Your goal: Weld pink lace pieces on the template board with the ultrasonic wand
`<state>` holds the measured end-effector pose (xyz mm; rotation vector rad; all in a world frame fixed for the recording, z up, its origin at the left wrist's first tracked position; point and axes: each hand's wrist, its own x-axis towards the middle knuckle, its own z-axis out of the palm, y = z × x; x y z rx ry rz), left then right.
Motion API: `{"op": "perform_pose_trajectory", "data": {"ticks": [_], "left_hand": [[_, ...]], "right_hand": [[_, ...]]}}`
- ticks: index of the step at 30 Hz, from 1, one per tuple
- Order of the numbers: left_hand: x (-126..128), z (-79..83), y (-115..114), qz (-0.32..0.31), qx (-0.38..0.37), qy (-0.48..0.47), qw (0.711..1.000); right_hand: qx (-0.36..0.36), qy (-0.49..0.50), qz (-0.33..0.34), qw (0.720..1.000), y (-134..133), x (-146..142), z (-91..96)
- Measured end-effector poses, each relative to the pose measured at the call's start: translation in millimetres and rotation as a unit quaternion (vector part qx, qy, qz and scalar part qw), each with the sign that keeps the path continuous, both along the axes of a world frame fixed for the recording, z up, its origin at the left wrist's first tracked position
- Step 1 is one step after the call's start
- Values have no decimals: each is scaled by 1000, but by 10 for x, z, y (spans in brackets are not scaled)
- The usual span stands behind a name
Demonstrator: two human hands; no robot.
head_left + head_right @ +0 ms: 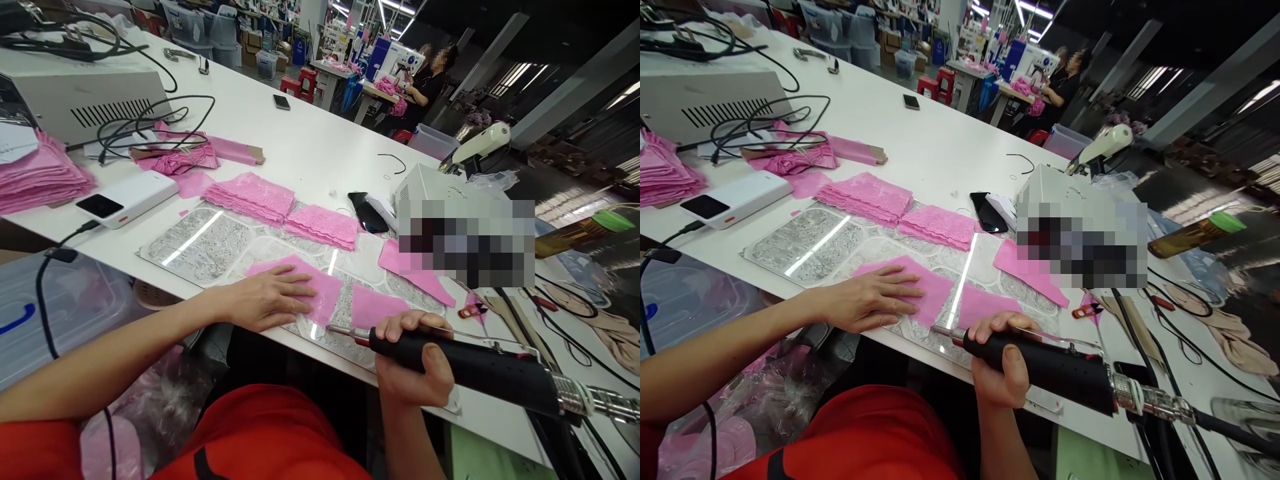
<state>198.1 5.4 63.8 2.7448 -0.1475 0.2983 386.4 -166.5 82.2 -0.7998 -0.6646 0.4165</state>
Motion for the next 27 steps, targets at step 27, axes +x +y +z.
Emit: {"op": "perform_pose_trajectory", "data": {"ticks": [27], "left_hand": [[-26, 14, 12, 13, -8, -10, 1000]], "right_hand": [[-19, -41, 10, 999, 31, -30, 17]]}}
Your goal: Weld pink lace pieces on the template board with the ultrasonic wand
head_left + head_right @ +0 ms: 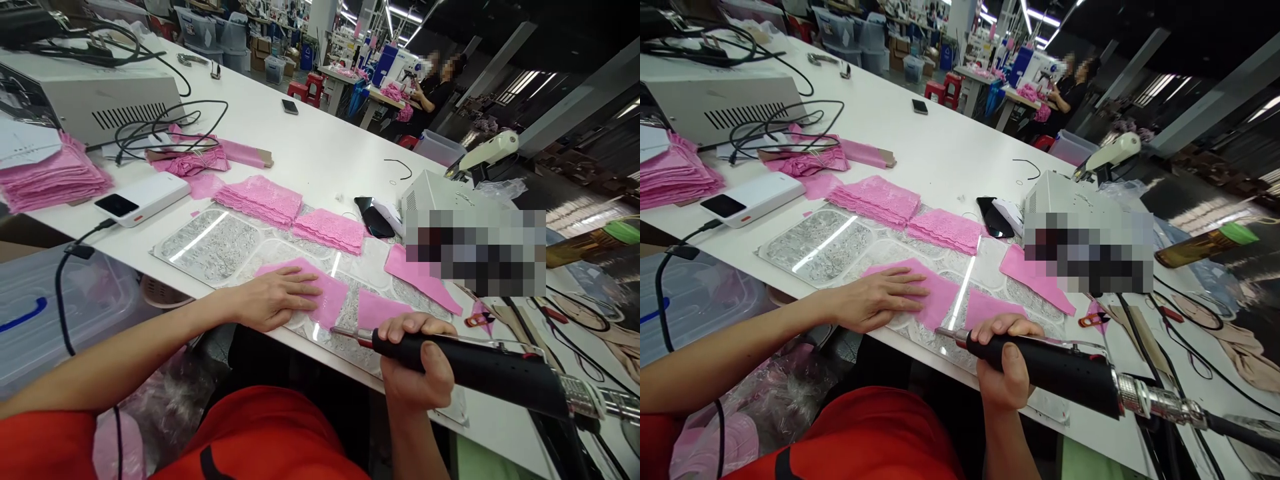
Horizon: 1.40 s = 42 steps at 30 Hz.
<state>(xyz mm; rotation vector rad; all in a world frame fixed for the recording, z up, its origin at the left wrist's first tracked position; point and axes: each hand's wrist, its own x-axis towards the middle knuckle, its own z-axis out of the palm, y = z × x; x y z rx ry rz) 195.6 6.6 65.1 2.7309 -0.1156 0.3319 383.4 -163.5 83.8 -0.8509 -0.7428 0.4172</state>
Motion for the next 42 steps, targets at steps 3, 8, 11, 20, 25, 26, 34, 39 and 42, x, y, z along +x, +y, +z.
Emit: {"op": "perform_pose_trajectory", "data": {"ticks": [3, 8, 11, 20, 25, 26, 34, 39, 42], "left_hand": [[-82, 40, 88, 34, 4, -13, 999], [-373, 90, 312, 83, 17, 3, 996], [-533, 83, 420, 107, 25, 28, 994], [-651, 10, 541, 131, 25, 52, 990], [-697, -40, 598, 126, 21, 28, 991], [-702, -50, 606, 125, 23, 26, 992], [-691, -92, 602, 130, 52, 46, 989], [-682, -89, 589, 145, 60, 47, 987], [-675, -98, 588, 145, 69, 49, 986]], "right_hand": [[-4, 11, -3, 1000, -1, 6, 5], [3, 38, -14, 999, 38, 25, 49], [-8, 48, -6, 999, 112, 0, 77], [-15, 18, 12, 1000, 468, -259, 164], [-1, -10, 73, 997, 643, -371, 201], [4, -13, 80, 997, 683, -401, 205], [16, -29, 111, 993, 963, -664, 222], [27, -27, 117, 992, 1077, -753, 180], [26, -27, 123, 992, 1129, -794, 142]]}}
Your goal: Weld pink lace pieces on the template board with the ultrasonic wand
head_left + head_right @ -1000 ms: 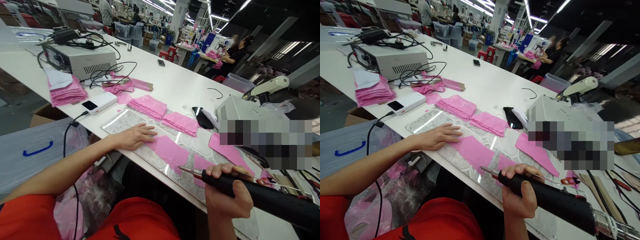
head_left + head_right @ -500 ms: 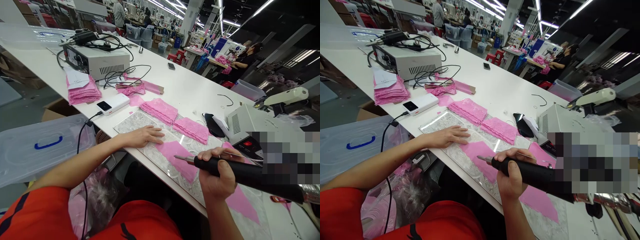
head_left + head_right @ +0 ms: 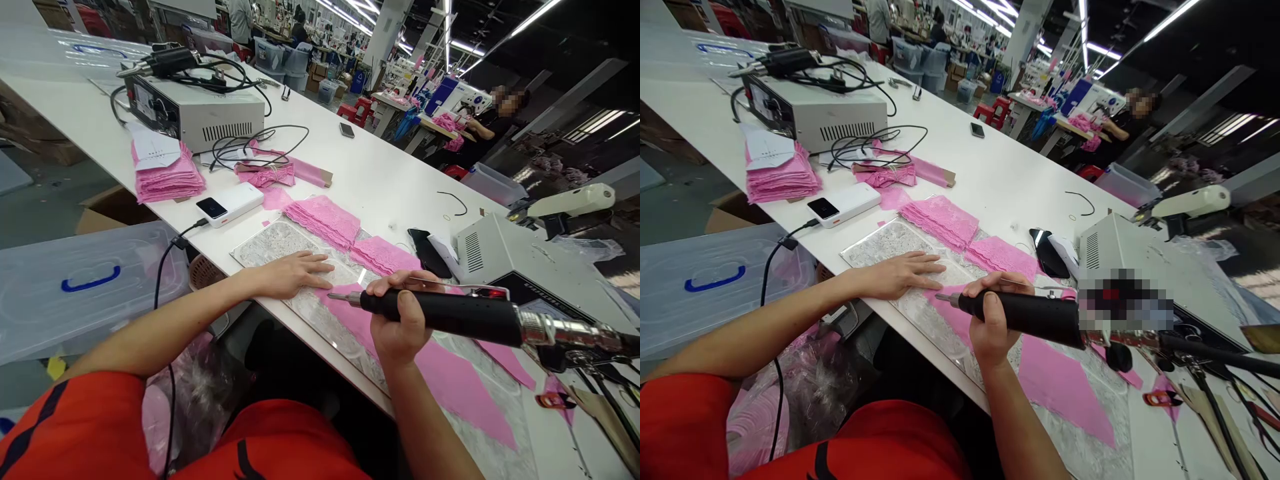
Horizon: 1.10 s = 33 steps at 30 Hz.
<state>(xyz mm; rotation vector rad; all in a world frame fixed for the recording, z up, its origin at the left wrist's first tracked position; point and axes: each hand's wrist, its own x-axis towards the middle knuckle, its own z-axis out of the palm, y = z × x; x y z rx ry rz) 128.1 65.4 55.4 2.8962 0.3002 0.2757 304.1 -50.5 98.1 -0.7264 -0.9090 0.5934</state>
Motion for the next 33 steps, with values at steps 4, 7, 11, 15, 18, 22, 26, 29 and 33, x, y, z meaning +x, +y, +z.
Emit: {"op": "perform_pose_trajectory", "data": {"ticks": [4, 7, 11, 15, 18, 22, 26, 29, 33], "left_hand": [[7, -24, 4, 3, 11, -3, 1000], [12, -39, 8, 3, 19, -7, 1000], [19, -42, 7, 10, 26, -7, 1000], [24, -36, -3, 13, 28, -5, 1000], [26, -32, -12, 15, 32, 2, 999], [32, -25, -21, 21, 33, 12, 999], [34, -15, -26, 24, 28, 16, 999], [33, -13, -25, 25, 26, 14, 999], [36, -20, -23, 26, 17, 8, 999]], "right_hand": [[-12, 1, -2, 1000, 25, -26, -34], [-9, 0, -3, 1000, 25, -30, -40], [-4, 2, 4, 1000, 32, -35, -37], [7, 4, 8, 1000, 46, -44, -43], [11, 4, 9, 1000, 55, -50, -48], [9, 2, 9, 1000, 65, -57, -50], [3, -7, 6, 1000, 83, -65, -55], [1, -13, 0, 1000, 99, -75, -63], [4, -11, 2, 1000, 114, -98, -74]]}}
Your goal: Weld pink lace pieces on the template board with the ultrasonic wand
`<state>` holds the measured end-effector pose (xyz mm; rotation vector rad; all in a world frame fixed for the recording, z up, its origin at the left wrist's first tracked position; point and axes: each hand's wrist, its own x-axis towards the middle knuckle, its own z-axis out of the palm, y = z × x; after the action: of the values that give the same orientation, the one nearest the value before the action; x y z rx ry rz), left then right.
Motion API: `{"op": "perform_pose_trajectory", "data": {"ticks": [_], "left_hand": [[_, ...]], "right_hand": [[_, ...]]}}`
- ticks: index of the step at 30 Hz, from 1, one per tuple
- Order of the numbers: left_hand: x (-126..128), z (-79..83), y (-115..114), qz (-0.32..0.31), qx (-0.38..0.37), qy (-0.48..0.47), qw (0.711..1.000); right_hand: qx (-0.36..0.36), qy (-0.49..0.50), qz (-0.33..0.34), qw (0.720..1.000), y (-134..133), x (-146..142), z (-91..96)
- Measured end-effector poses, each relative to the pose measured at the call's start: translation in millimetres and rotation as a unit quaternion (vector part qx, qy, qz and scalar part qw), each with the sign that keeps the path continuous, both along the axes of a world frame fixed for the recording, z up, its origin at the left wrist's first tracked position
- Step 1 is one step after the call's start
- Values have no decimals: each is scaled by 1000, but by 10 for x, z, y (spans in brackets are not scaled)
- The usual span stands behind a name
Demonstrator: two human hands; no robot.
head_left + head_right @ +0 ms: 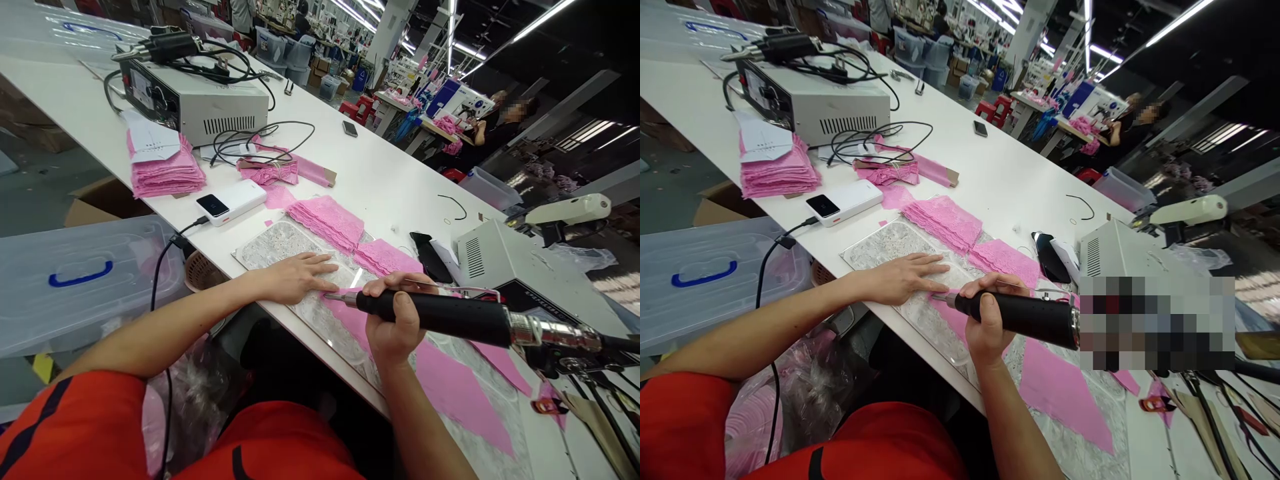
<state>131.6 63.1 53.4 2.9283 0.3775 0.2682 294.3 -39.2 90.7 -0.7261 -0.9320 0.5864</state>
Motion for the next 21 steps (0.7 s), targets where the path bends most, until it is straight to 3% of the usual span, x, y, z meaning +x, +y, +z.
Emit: {"op": "perform_pose_trajectory", "data": {"ticks": [21], "left_hand": [[-8, -47, -14, 7, 4, -55, 998]], "right_hand": [[-22, -15, 1, 1000, 14, -26, -20]]}}
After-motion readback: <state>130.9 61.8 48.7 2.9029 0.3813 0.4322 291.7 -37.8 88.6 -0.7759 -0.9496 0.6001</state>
